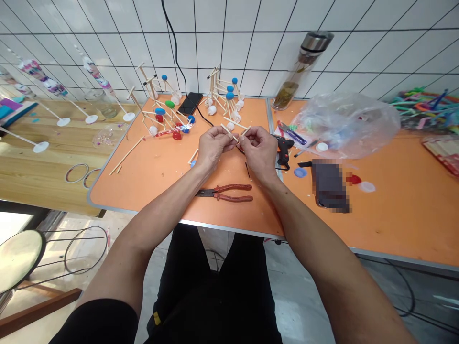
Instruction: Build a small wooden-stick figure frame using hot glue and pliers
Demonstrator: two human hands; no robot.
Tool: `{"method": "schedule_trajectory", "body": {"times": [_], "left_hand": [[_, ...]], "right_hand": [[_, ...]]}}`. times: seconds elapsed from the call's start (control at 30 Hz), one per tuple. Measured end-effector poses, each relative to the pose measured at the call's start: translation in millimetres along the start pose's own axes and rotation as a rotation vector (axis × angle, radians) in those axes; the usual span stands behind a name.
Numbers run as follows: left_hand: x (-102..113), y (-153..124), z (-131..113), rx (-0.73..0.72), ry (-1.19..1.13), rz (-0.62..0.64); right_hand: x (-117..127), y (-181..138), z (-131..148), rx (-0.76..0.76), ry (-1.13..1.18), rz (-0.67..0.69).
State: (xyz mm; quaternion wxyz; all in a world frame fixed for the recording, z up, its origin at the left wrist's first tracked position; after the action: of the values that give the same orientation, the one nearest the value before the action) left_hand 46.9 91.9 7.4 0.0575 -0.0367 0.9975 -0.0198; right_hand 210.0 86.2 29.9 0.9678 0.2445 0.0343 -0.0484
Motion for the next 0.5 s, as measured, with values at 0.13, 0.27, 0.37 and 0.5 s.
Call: {"method": "schedule_trajectory", "body": {"times": [0.13, 0.27, 0.37, 0.5], "left_hand": [[-2.0, 0.2, -1.8, -0.041, -0.007, 0.020], [-2.7, 0.3, -3.3, -0.059, -0.009, 0.022], [-3.5, 0.5, -3.3, -0.061, -0.011, 0.029], [-3.1, 0.6, -3.5, -0.051, -0.010, 0.026]], "right_hand": [[0.8, 0.7, 2.6, 0.022, -0.016, -0.005], [0.6, 0.5, 3.3, 0.022, -0.009, -0.013], [-0.3, 0.0, 3.0, 0.016, 0.007, -0.010], [0.1, -0.4, 2.0, 0.009, 0.029, -0.015]]}}
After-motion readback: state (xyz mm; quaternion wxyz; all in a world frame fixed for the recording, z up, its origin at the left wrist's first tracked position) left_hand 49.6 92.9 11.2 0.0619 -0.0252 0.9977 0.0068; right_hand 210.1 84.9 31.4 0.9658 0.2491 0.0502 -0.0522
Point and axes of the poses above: each hand's wrist, its own y-axis towards the middle knuckle, its own x-axis out of the back of the hand, z = x × y, the point moved 10 cm from there along y, towards the middle knuckle, and after that the axes turned 12 degrees about y, right-handed, at the moved point
